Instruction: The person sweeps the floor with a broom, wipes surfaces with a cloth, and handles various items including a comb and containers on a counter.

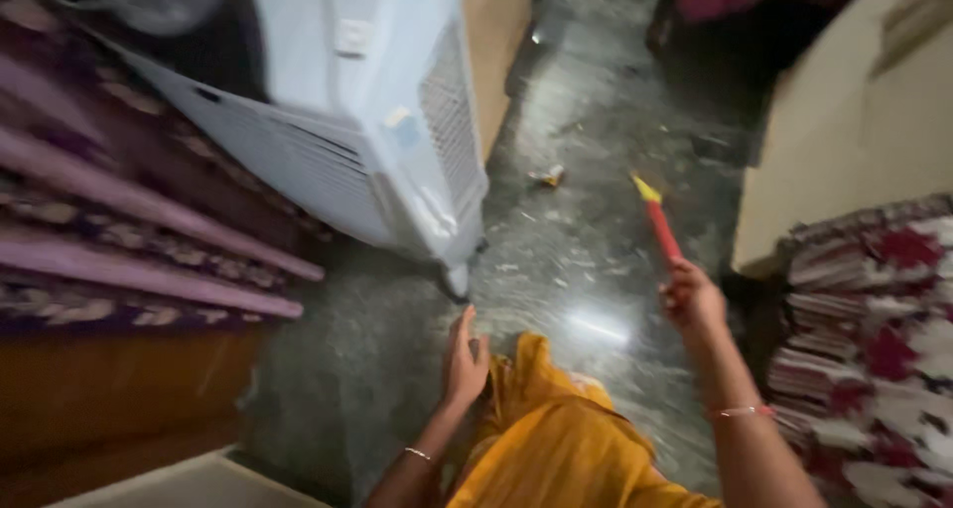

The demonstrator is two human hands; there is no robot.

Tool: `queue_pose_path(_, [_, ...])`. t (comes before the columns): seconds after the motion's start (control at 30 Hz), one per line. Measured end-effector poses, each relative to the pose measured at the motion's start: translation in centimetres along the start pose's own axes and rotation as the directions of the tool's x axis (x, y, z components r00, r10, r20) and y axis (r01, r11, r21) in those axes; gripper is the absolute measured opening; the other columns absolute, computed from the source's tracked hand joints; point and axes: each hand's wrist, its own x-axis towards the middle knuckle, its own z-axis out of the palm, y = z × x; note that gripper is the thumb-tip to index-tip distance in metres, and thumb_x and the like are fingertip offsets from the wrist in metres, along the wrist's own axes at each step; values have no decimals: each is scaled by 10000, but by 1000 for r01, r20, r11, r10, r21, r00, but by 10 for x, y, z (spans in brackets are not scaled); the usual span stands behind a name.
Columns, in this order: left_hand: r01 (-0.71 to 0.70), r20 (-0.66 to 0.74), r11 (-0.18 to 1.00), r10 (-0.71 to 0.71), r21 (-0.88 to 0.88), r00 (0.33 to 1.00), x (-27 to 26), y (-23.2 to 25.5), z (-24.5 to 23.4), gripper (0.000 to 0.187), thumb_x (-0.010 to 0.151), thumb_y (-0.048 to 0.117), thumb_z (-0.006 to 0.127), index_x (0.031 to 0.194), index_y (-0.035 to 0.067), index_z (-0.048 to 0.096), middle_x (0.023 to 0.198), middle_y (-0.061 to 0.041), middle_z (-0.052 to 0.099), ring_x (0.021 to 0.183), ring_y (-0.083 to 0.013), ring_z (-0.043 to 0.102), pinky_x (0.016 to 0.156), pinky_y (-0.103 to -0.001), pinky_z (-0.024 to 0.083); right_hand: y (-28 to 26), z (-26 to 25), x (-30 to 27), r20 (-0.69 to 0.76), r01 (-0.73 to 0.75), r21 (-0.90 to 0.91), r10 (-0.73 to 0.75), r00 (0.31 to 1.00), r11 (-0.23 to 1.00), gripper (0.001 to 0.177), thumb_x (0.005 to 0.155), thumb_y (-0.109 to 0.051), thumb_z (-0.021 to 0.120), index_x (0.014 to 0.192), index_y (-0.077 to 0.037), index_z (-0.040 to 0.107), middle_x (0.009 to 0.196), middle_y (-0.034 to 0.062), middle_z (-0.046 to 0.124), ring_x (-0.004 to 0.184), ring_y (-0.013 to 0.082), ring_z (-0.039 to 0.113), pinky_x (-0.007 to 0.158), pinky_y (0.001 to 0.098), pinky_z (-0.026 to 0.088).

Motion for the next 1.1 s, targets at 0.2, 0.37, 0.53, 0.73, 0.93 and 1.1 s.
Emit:
queue_pose_path(0.2, [205, -249, 979, -193, 22, 949, 72, 28, -24, 626, 937, 205, 715, 1507, 104, 477, 1393, -146, 604, 1170, -279, 649, 997, -386, 512, -112, 108, -80, 218, 67, -16, -62, 974, 998, 333, 995, -464, 481, 1069, -150, 565, 863, 113, 705, 737, 265, 729, 579, 325, 530])
queue_pose_path(0.37, [-28, -354, 1000, 26, -2, 935, 109, 68, -25, 667, 947, 207, 718, 1524, 41, 427, 1501, -216, 502, 1334, -378, 519, 1116, -469, 407, -163, 180, -85, 296, 377, -531, -251, 922, 759, 320, 958, -412, 697, 1100, -130, 645, 778, 82, 634, 679, 309, 654, 621, 393, 502])
queue_pose_path(0.53, [-179, -436, 976, 215, 122, 874, 163, 109, -49, 723, 990, 272, 709, 1572, 37, 351, 1555, -265, 446, 1432, -454, 450, 1172, -523, 378, -198, 244, -63, 338, 434, -895, -477, 811, 103, 366, 879, -414, 866, 947, -65, 779, 675, 42, 621, 711, 264, 668, 666, 415, 525])
queue_pose_path(0.73, [-52, -603, 985, 143, 166, 784, 234, 133, -88, 968, 927, 370, 755, 1603, -30, 188, 1598, -347, 264, 1483, -533, 290, 1192, -592, 276, -207, 332, -5, 488, 836, -398, -684, 542, 379, 297, 920, -191, 759, 1123, 8, 673, 912, 73, 663, 770, 140, 634, 676, 303, 535])
queue_pose_path(0.93, [45, -630, 998, -8, 43, 776, 262, 128, -99, 1159, 744, 334, 898, 1588, -15, 183, 1547, -312, 277, 1455, -482, 325, 1178, -554, 313, -249, 429, 16, 514, 700, -127, -557, 652, 703, 438, 978, -235, 695, 1346, -13, 608, 1016, -10, 690, 612, 109, 584, 556, 277, 489])
queue_pose_path(1.1, [58, -627, 991, 29, 118, 779, 261, 99, -98, 1388, 576, 344, 994, 1579, -23, 108, 1598, -352, 181, 1489, -506, 223, 1197, -555, 252, -271, 464, 12, 625, 746, -149, -523, 580, 649, 518, 1107, -358, 594, 1500, -24, 633, 886, 35, 631, 698, 85, 539, 628, 255, 454])
